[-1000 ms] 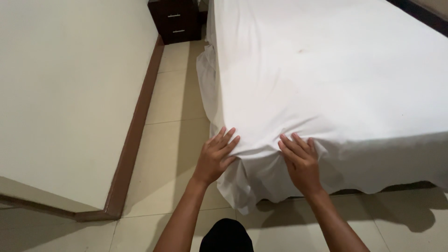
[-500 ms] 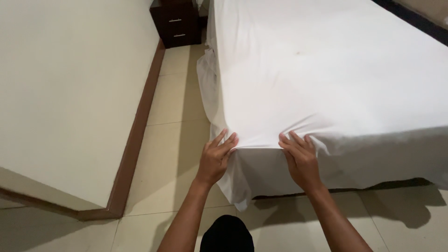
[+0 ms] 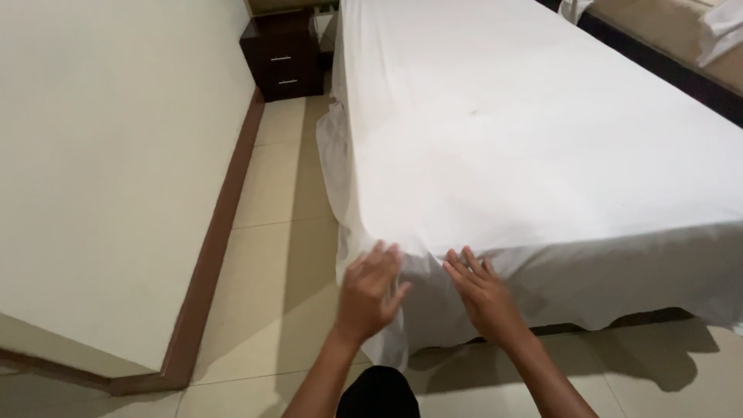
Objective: The person spreads a white fitted sheet over a mattress, tucking the corners and smoothing the surface by hand. They move around the bed to adjust the sheet on all sides, ensuring it is evenly placed.
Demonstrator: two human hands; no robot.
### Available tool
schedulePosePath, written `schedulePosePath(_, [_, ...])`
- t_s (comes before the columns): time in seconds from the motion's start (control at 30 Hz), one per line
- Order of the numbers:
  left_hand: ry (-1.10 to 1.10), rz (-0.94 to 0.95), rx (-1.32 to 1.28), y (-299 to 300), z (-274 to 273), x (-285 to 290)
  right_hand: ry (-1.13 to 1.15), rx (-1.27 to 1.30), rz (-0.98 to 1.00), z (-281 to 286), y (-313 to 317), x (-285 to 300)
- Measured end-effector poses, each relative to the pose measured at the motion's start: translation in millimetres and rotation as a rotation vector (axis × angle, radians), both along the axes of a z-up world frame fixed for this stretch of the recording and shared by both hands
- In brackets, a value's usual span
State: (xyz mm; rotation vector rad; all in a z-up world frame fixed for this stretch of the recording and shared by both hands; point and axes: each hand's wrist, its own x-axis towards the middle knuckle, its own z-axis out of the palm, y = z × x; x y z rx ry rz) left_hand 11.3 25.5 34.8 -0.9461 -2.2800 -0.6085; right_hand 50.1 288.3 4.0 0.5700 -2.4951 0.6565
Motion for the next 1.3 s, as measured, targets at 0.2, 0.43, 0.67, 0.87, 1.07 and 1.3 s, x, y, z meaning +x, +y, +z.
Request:
schedulePosePath(0.2, [-0.038, -0.126, -0.24, 79, -2, 1, -0.02, -0.19, -0.013, -11, 36, -1])
schedulePosePath(0.43, [-0.024, -0.113, -0.313, 125, -10, -28, 0.035, -0.008, -0.281, 2, 85, -4])
schedulePosePath(0.67, [0.141, -0.132, -0.126, 122, -31, -40, 0.033, 0.007, -0.306, -3, 84, -10])
schedulePosePath(0.87, [0.034, -0.284, -0.015, 116, -28, -41, 0.066, 0.116, -0.35, -10, 85, -14])
schedulePosePath(1.07, [0.027, -0.287, 0.01, 118, -22, -39, 0.113, 0.107, -0.291, -2, 86, -9])
schedulePosePath(1.3, [-0.055, -0.308, 0.092, 118, -27, -37, 0.13, 0.062, -0.245, -7, 87, 10])
